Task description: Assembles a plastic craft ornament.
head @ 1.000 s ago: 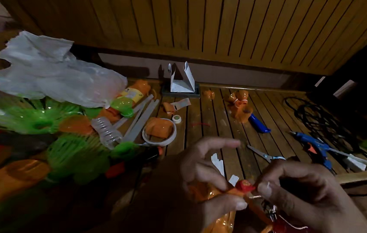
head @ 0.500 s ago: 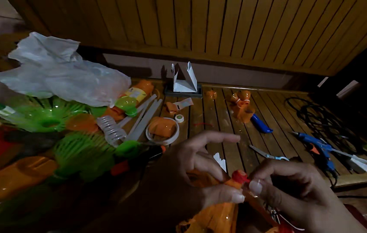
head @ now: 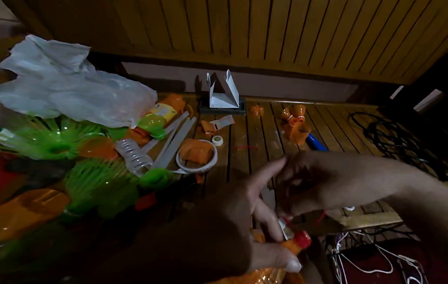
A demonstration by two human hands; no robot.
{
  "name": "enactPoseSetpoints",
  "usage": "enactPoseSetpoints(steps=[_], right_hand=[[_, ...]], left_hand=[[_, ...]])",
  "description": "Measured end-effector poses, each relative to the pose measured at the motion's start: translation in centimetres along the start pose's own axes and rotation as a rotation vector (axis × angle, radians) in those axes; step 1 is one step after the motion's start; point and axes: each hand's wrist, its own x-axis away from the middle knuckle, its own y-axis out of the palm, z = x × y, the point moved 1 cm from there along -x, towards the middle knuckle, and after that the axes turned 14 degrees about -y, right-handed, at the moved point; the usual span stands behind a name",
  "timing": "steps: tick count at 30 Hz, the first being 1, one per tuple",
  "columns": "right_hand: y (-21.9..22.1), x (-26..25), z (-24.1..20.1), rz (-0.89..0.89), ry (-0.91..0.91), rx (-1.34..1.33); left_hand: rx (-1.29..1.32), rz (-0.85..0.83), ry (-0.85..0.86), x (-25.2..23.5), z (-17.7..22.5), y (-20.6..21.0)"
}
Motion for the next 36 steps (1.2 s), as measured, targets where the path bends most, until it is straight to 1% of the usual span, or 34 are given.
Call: enactPoseSetpoints(steps=[4,7,10,12,13,14,16,18,20,22,24,25,27,29,31,33,35,36], right_hand=[[0.4,-0.6,-1.3,0.041,0.004,0.150],[0.9,-0.2,-1.7,0.076,0.009,0.193],[1.7,0.3,-0.8,0.102,-0.100,0.273],[2.6,0.8,0.0,0.130,-0.183,0.448],[3.2,1.0,0.0,0.169,-0.260,0.559],[3.8,1.2,-0.1,0.229,-0.375,0.652],[4.5,2.0,0.1,0.326,-0.502,0.765],[4.8,3.0,1.0,0.412,-0.545,0.755],[5.2,3.8,2.4,0.482,-0.561,0.657],[5.8,4.2,3.8,0.542,-0.564,0.516],[5.9,4.2,4.9,0.563,-0.540,0.309],[5.7,4.3,5.3,0.549,-0.516,0.190],[4.9,4.2,5.8,0.467,-0.442,-0.020],[3.7,3.8,5.9,0.359,-0.346,-0.134],[2.4,3.1,5.4,0.223,-0.239,-0.162],[1.2,2.1,4.3,0.109,-0.127,-0.110],[0.6,1.1,2.6,0.032,-0.024,-0.069],[0.4,0.5,1.9,0.014,-0.008,-0.046]], left_hand=[[-0.004,0.055,-0.152,-0.2,0.0,0.0],[0.038,0.064,-0.194,-0.4,-0.3,-0.1],[0.086,0.093,-0.143,-0.8,-1.0,-0.1],[0.039,0.173,-0.128,-0.8,-0.8,-0.1],[-0.005,0.214,-0.135,-0.8,-0.4,-0.2],[-0.021,0.254,-0.140,-0.8,-0.4,-0.3],[0.024,0.293,-0.123,-0.9,-1.3,-0.7],[0.096,0.281,-0.141,-0.8,-1.7,-1.1],[0.121,0.309,-0.161,-0.5,-1.7,-1.3],[0.140,0.294,-0.152,-0.4,-1.7,-1.3],[0.150,0.242,-0.120,-0.3,-1.8,-1.3],[0.143,0.214,-0.097,-0.3,-1.9,-1.2],[0.132,0.167,-0.052,-0.2,-2.0,-1.2],[0.138,0.106,-0.011,-0.2,-1.9,-1.2],[0.129,0.035,-0.006,-0.2,-1.6,-1.1],[0.132,-0.031,-0.025,-0.4,-1.3,-0.9],[0.135,-0.063,-0.077,-0.6,-1.1,-0.6],[0.128,-0.058,-0.115,-0.6,-1.0,-0.4]])
